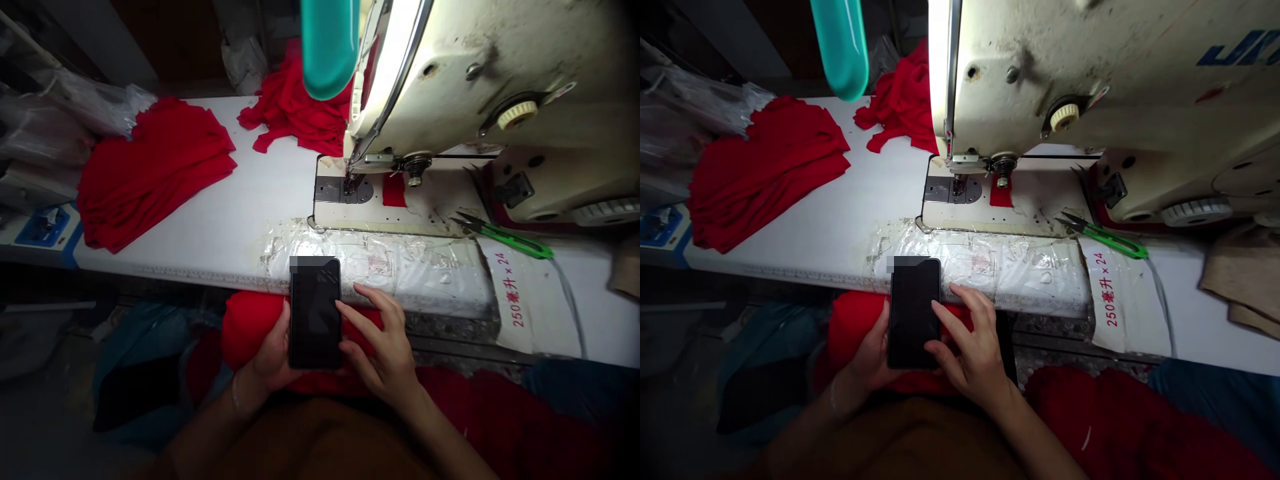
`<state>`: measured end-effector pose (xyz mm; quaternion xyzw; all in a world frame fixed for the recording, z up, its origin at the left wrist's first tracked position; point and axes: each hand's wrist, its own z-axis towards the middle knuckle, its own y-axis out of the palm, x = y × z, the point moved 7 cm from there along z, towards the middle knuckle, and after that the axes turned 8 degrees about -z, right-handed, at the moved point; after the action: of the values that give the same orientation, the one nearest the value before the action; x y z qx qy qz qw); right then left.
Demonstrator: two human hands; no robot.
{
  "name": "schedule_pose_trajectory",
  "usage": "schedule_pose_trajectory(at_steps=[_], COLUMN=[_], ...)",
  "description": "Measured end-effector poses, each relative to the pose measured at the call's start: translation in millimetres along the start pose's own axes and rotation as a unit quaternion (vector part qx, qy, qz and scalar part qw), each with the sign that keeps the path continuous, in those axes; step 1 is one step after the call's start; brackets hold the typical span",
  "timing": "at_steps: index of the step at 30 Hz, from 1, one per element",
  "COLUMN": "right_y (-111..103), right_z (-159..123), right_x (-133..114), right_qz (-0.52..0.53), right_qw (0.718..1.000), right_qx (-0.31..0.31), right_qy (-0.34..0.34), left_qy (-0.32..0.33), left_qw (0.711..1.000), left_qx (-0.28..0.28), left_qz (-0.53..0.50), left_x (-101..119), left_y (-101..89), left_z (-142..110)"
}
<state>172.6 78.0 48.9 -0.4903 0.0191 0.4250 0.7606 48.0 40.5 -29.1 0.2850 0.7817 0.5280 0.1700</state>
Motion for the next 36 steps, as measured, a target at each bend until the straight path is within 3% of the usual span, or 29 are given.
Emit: schedule_pose_trajectory(at_steps=[6, 14, 23, 36], right_y=[2, 4, 6, 10], right_z=[-1, -8, -6, -7], right_x=[0, 0, 0, 1], right_qz=[0.000, 0.013, -0.013, -0.015], right_qw=[1.000, 1.000, 1.000, 1.000], right_qx=[-0.005, -0.011, -0.011, -0.021], right_qy=[0.009, 0.011, 0.010, 0.010], left_qy=[0.004, -0.011, -0.006, 0.001], left_qw=[0.999, 1.000, 0.999, 0.998], left_qx=[0.034, 0.022, 0.042, 0.055], left_qz=[0.005, -0.010, 0.005, 0.000], left_x=[2, 1, 1, 3], left_y=[-4.6, 3.6, -7.1, 0.0], left_z=[0, 1, 0, 1])
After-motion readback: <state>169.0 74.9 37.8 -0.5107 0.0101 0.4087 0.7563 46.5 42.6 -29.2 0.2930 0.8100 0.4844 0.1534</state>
